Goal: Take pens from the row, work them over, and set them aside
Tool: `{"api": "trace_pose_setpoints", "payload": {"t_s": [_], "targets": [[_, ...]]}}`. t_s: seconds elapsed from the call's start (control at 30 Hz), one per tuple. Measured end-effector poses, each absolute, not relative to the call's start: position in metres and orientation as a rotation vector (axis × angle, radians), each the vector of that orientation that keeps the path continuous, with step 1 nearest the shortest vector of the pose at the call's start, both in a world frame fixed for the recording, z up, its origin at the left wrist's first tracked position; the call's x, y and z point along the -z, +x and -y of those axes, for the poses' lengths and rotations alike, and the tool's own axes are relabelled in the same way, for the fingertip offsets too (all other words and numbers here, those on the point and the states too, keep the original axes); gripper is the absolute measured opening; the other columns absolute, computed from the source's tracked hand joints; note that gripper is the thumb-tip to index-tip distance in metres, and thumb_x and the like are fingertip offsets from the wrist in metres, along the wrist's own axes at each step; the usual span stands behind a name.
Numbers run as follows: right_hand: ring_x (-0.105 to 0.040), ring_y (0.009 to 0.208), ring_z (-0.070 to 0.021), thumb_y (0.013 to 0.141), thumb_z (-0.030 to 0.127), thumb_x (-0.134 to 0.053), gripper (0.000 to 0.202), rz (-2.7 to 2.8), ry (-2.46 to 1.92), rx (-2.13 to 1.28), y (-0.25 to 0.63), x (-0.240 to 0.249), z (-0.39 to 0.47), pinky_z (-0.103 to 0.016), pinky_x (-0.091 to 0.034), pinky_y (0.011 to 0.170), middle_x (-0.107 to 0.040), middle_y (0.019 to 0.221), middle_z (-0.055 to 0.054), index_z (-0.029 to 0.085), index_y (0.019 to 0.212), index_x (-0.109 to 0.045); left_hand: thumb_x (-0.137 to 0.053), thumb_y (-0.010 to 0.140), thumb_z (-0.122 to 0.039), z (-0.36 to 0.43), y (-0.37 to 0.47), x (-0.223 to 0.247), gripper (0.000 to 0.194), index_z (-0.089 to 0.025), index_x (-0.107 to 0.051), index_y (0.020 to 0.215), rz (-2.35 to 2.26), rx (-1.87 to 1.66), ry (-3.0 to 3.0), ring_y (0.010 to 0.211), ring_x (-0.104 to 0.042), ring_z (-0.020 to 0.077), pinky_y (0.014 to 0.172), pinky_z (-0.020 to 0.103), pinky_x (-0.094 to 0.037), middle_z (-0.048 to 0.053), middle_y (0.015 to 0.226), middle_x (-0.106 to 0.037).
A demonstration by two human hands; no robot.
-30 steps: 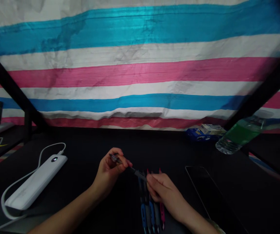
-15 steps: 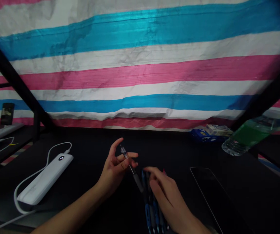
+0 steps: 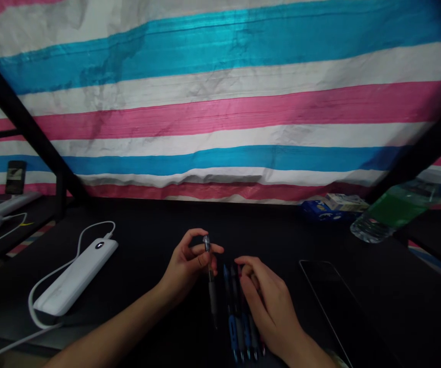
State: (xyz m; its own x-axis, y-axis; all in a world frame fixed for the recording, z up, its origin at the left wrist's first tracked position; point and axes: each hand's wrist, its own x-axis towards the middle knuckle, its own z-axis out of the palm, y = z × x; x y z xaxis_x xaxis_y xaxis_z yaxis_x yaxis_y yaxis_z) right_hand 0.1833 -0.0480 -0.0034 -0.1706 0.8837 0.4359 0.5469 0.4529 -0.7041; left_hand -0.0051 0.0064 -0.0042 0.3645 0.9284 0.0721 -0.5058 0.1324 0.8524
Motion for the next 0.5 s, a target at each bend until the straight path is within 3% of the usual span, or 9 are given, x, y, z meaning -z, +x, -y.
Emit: {"api": "trace_pose_setpoints", "payload": {"t_s": [0.5], "targets": [[-0.057,0.064,-0.0169,0.1,0.031,-0.038,0.021,1.823,-1.222,-0.42,0.1859,0.0056,0.0446,-0.03,-0.042,0.062,-0.056,0.073,0.0,0.02,0.106,-0.055,-0.077,0.077,-0.021,-0.0119,-0.0079,0.0054,0.048,-0.022,-0.049,0.116,-0.688,-1.192,0.993,0.063,-0.063,0.0115,0.062,0.025,-0.051,0.007,0.095,-0.073]]}}
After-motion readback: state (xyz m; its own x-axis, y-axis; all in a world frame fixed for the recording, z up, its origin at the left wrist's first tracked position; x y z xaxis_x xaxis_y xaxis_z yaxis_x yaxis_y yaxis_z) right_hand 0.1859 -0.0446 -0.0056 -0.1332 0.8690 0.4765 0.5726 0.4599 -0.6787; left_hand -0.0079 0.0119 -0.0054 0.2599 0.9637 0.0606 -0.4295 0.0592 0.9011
